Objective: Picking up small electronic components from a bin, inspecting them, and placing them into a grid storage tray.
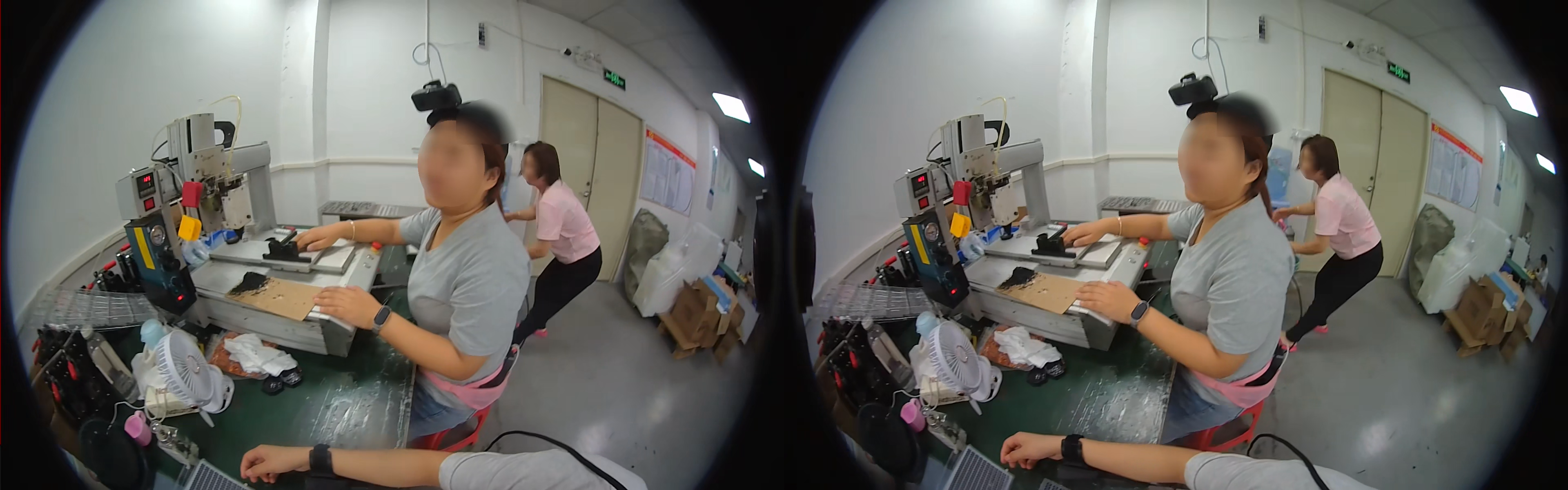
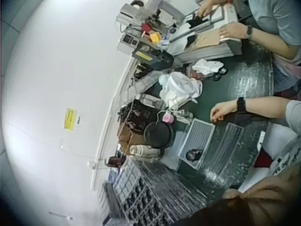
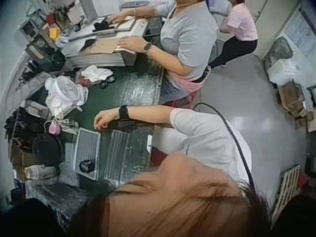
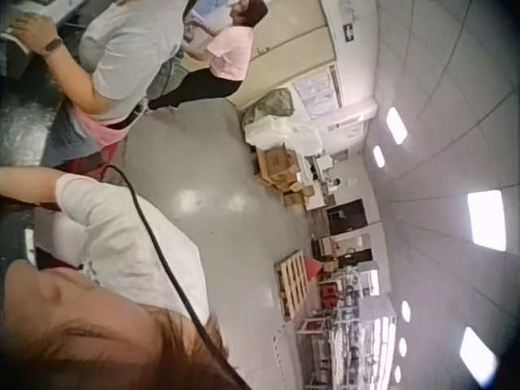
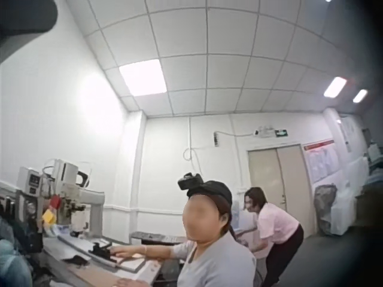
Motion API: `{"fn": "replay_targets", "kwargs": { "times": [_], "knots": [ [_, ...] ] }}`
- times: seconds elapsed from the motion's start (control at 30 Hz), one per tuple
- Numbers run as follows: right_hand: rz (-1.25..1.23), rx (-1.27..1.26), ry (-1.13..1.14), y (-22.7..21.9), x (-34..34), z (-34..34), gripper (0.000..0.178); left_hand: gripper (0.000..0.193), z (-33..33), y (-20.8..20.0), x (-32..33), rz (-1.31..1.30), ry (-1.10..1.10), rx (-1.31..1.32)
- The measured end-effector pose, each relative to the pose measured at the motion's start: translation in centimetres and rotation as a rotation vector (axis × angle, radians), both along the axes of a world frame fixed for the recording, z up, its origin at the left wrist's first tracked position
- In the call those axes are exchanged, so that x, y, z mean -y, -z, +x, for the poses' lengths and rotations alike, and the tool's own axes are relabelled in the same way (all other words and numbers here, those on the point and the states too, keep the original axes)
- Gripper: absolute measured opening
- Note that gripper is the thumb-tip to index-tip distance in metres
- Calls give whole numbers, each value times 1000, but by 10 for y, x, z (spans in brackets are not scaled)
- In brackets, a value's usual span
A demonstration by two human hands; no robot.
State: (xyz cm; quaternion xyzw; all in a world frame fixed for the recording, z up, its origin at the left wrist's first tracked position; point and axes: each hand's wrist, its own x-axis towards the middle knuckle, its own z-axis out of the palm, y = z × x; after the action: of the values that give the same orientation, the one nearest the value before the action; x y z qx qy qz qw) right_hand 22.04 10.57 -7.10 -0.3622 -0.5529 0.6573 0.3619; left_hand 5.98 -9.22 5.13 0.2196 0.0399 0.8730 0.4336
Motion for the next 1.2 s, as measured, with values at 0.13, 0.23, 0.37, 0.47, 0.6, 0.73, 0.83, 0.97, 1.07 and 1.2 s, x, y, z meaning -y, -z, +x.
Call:
{"fn": "replay_targets", "kwargs": {
  "times": [0.13, 0.23, 0.37, 0.47, 0.6, 0.73, 0.83, 0.97, 1.07, 1.2],
  "knots": [
    [-52, -17, 40, 0, 1, 6, 17, 17, 5, 5, 2, -101, -54, 20],
    [-86, -23, 58, -1, 0, 9, 17, 17, 2, 5, 2, -168, -109, -7],
    [-91, -42, 54, -2, 0, 4, 18, 17, -2, 2, 1, -243, -178, -49],
    [-92, -31, 38, 1, -1, 6, 19, 17, -5, -3, 0, -284, -233, -85],
    [-85, -43, 42, -1, -1, 7, 19, 17, -9, -11, -2, -332, -317, -140],
    [-89, -30, 44, -2, 1, 6, 20, 17, -14, -20, -2, -368, -426, -188],
    [-75, -31, 26, 0, -2, 6, 21, 17, -17, -32, -3, -377, -529, -207],
    [-79, -33, 15, -1, 1, 7, 23, 16, -25, -47, -3, -386, -684, -225],
    [-90, -44, 31, -3, 4, 8, 20, 16, -31, -58, 0, -398, -814, -227],
    [-98, -52, 30, -1, 4, 11, 20, 17, -37, -70, 5, -428, -964, -239]
  ]
}}
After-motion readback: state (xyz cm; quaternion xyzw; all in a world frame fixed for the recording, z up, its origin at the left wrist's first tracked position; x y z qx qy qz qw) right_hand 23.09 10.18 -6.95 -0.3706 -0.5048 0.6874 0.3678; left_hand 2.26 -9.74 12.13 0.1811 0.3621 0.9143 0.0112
